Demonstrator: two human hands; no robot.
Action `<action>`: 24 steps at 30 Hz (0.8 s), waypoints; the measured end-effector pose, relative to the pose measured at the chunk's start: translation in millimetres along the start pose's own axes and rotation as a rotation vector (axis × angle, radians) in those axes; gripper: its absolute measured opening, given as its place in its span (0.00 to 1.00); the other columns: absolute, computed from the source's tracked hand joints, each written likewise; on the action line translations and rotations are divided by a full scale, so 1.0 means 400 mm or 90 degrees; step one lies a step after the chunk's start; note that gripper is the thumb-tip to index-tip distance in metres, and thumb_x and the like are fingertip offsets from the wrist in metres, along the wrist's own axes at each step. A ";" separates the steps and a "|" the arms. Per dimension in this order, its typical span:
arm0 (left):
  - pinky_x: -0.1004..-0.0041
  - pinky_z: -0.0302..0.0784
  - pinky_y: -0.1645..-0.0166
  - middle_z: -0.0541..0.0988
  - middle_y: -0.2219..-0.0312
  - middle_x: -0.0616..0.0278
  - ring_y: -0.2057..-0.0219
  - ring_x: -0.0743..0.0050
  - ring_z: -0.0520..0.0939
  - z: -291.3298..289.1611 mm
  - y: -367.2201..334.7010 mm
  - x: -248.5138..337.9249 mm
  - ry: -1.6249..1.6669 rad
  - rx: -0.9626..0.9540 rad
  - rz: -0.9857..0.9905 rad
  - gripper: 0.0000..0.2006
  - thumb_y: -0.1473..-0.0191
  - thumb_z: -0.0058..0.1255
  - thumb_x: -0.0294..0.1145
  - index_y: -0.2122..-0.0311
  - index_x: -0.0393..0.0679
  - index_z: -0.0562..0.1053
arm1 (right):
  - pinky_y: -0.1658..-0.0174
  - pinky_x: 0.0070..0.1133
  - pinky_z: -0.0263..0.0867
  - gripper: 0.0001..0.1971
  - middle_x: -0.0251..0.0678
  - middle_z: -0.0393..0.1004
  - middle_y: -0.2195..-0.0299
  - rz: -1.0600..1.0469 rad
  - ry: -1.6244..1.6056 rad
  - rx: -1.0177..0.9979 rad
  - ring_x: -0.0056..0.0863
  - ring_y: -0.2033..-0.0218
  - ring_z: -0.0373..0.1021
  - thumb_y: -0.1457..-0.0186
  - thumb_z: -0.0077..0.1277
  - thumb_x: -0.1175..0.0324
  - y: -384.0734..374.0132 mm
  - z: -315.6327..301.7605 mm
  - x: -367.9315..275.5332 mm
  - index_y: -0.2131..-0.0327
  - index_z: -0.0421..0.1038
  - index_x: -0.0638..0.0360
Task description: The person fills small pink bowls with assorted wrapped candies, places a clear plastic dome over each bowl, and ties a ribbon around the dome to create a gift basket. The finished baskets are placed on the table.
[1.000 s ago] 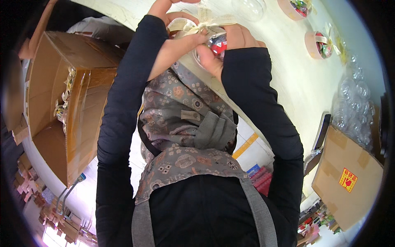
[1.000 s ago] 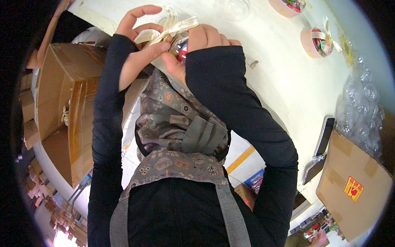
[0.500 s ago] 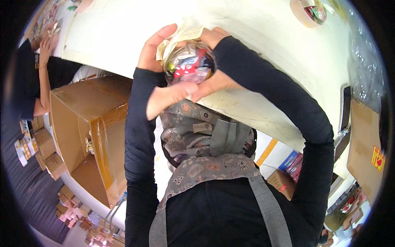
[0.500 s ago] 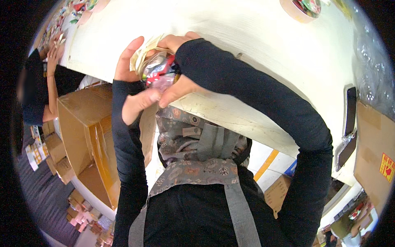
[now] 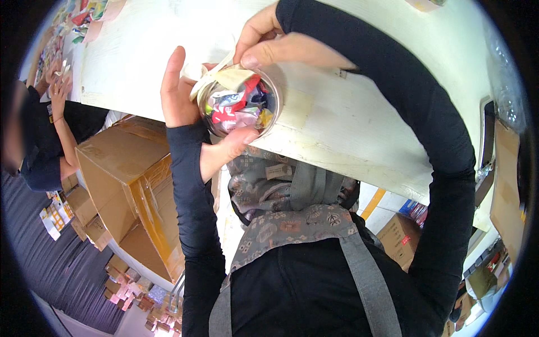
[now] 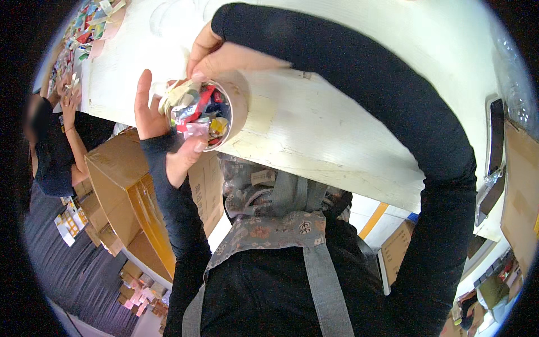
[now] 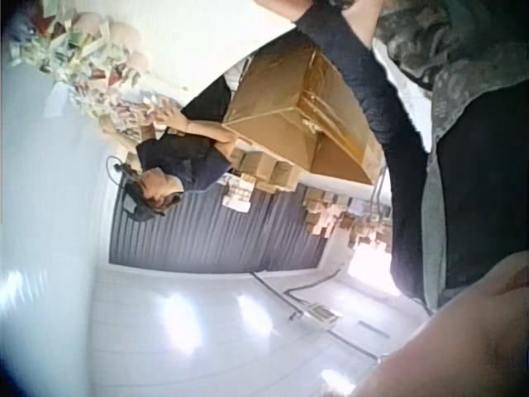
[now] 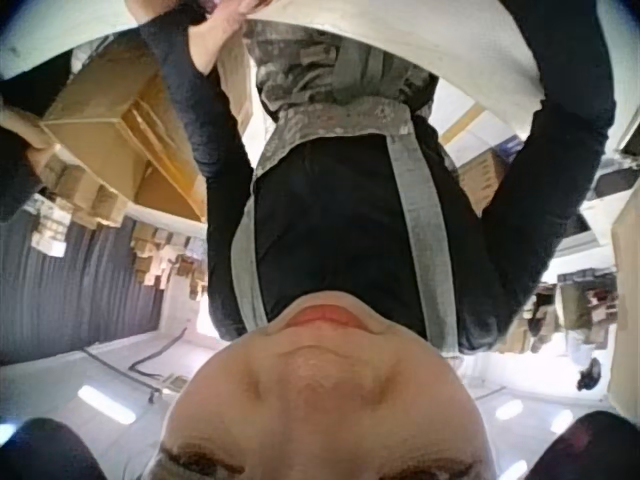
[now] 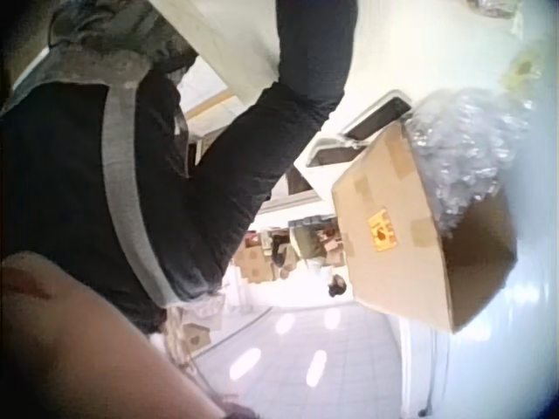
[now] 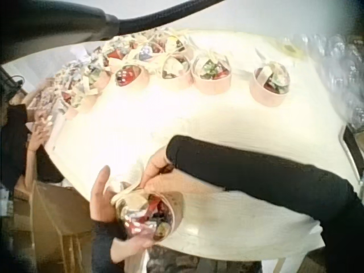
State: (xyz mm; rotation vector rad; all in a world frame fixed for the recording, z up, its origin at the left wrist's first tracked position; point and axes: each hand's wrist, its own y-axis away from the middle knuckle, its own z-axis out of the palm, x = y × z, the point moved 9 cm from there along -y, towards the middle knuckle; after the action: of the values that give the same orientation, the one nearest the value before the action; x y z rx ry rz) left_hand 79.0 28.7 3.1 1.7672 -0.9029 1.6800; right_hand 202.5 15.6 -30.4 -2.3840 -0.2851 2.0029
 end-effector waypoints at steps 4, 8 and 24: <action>0.65 0.66 0.47 0.63 0.53 0.46 0.51 0.58 0.69 0.008 0.000 0.003 -0.064 0.008 0.001 0.57 0.71 0.67 0.41 0.39 0.40 0.42 | 0.67 0.16 0.69 0.16 0.39 0.75 0.78 0.084 -0.083 -0.161 0.23 0.76 0.72 0.49 0.51 0.65 -0.009 0.004 0.023 0.58 0.69 0.64; 0.66 0.66 0.48 0.62 0.52 0.46 0.51 0.58 0.69 0.022 -0.004 0.008 -0.083 -0.013 -0.003 0.56 0.70 0.66 0.41 0.39 0.39 0.42 | 0.68 0.16 0.68 0.13 0.38 0.74 0.78 0.151 -0.099 -0.279 0.23 0.77 0.71 0.49 0.50 0.67 -0.010 0.019 0.036 0.61 0.70 0.65; 0.69 0.70 0.51 0.64 0.54 0.52 0.55 0.64 0.71 0.014 0.001 0.003 -0.060 -0.024 -0.004 0.51 0.67 0.65 0.34 0.40 0.41 0.45 | 0.73 0.16 0.64 0.12 0.36 0.74 0.80 0.148 0.077 -0.067 0.18 0.79 0.68 0.52 0.53 0.63 0.055 -0.053 -0.103 0.71 0.74 0.64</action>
State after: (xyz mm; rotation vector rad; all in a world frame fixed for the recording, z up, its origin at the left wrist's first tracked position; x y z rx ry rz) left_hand 82.3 23.9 3.8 1.8350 -0.9617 1.5773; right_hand 219.5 -10.0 10.8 -2.7040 -0.1172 1.9638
